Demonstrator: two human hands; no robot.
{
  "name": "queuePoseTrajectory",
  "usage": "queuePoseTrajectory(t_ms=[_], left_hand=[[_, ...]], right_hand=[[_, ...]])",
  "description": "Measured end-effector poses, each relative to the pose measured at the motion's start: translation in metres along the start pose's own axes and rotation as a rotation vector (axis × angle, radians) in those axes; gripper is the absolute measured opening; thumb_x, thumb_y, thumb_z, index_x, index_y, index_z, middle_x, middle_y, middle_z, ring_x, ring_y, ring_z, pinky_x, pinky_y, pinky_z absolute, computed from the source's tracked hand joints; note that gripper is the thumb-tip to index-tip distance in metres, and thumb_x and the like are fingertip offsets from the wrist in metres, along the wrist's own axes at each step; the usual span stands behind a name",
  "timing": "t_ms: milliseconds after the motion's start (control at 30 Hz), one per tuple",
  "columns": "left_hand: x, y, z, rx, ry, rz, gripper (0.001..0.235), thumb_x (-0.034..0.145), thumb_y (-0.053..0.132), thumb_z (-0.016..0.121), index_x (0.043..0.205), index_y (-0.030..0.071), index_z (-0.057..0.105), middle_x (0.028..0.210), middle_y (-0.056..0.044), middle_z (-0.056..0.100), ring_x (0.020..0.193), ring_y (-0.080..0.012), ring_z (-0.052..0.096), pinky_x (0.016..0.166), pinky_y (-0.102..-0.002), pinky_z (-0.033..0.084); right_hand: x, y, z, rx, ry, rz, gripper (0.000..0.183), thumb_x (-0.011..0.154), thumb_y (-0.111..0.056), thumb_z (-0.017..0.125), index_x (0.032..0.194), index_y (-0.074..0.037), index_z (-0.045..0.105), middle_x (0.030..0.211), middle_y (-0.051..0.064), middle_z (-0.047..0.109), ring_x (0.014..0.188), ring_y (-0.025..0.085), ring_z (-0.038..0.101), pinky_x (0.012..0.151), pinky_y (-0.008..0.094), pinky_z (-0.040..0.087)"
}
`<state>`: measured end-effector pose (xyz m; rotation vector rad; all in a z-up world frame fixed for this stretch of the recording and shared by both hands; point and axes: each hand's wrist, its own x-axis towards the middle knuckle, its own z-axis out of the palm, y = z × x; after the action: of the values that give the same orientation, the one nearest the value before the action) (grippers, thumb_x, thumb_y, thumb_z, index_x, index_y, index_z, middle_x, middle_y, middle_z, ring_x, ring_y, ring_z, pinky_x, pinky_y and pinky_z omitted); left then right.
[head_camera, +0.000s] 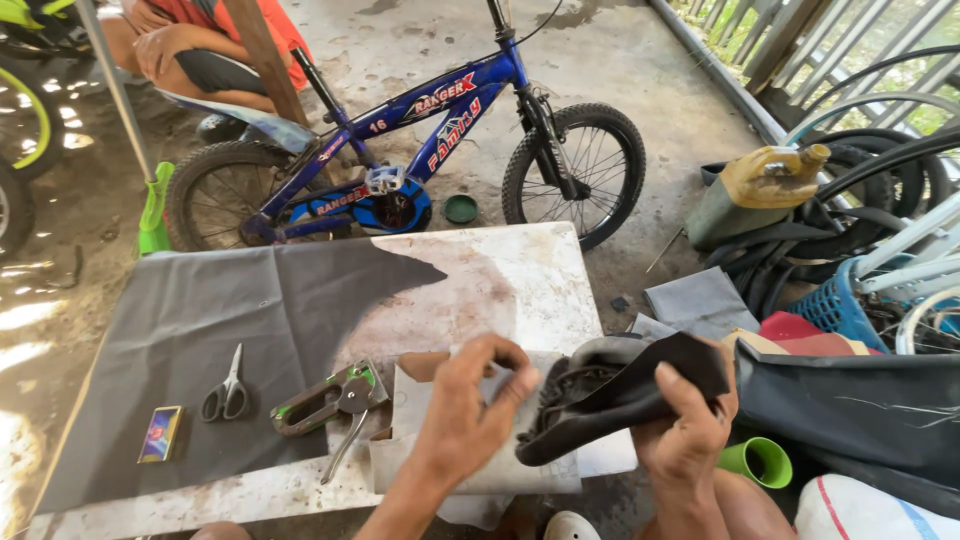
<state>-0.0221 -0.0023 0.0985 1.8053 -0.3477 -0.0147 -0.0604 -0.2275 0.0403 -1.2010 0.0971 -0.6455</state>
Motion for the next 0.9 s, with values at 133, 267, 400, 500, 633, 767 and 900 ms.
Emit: queuePoseTrajectory(t_ms=[133,267,400,500,633,767,900], left_hand=[[-0.021,0.003,0.015,0.176,-0.038,0.246,0.055,0.082,0.039,0.081,0.118,0.002,0.063,0.120,-0.016,0.063,0.117,-0.0325,0.057,0.101,-0.046,0.043],[-0.034,0.003,0.018,0.352,-0.029,0.327,0.088,0.067,0.051,0.089,0.133,0.003,0.057,0.142,-0.022,0.049,0.140,-0.0440,0.039,0.112,-0.057,0.030],[-0.047,0.014,0.006,0.352,-0.130,0.260,0.097,0.063,0.048,0.092,0.137,0.000,0.053,0.146,-0.028,0.043,0.144,-0.0491,0.029,0.113,-0.063,0.023],[-0.057,0.013,0.011,0.422,-0.132,0.332,0.090,0.055,0.038,0.091,0.129,-0.003,0.058,0.145,-0.034,0.037,0.142,-0.0557,0.022,0.108,-0.075,0.015],[-0.068,0.012,0.013,0.540,0.098,0.349,0.049,0.063,0.017,0.082,0.106,0.000,0.070,0.147,-0.031,0.041,0.147,-0.0540,0.025,0.113,-0.074,0.015],[-0.060,0.008,-0.013,0.610,0.142,0.509,0.040,0.058,0.009,0.072,0.096,-0.004,0.068,0.142,-0.028,0.046,0.147,-0.0490,0.031,0.117,-0.075,0.020],[-0.057,0.019,-0.052,0.843,0.166,0.616,0.028,0.064,0.006,0.069,0.092,0.001,0.068,0.141,-0.021,0.053,0.145,-0.0403,0.036,0.115,-0.076,0.023]], right_hand=[[-0.001,0.003,0.000,0.352,0.077,0.053,0.028,0.093,-0.005,0.065,0.119,-0.002,0.055,0.110,0.014,0.063,0.105,0.027,0.062,0.099,0.042,0.051],[0.003,-0.004,0.013,0.483,0.142,0.098,0.043,0.083,-0.016,0.063,0.125,-0.008,0.060,0.114,0.014,0.066,0.111,0.032,0.064,0.111,0.053,0.047],[0.001,0.005,0.004,0.599,-0.017,0.075,0.038,0.091,-0.019,0.066,0.126,-0.006,0.059,0.121,0.017,0.064,0.123,0.036,0.059,0.124,0.058,0.037],[0.003,0.006,0.007,0.821,-0.156,0.106,0.035,0.095,-0.022,0.067,0.125,-0.006,0.061,0.122,0.019,0.063,0.128,0.039,0.056,0.121,0.069,0.034],[0.006,0.002,0.009,0.891,-0.209,0.119,0.031,0.097,-0.023,0.067,0.121,-0.005,0.063,0.121,0.018,0.062,0.126,0.036,0.052,0.128,0.068,0.030],[0.013,-0.033,0.019,0.725,-0.401,0.083,0.034,0.089,-0.021,0.071,0.117,-0.003,0.064,0.139,0.022,0.060,0.147,0.040,0.047,0.128,0.067,0.029],[0.010,-0.057,0.016,0.065,-0.342,-0.282,0.060,0.079,-0.020,0.078,0.133,-0.003,0.060,0.150,0.023,0.053,0.152,0.036,0.044,0.131,0.056,0.028]])
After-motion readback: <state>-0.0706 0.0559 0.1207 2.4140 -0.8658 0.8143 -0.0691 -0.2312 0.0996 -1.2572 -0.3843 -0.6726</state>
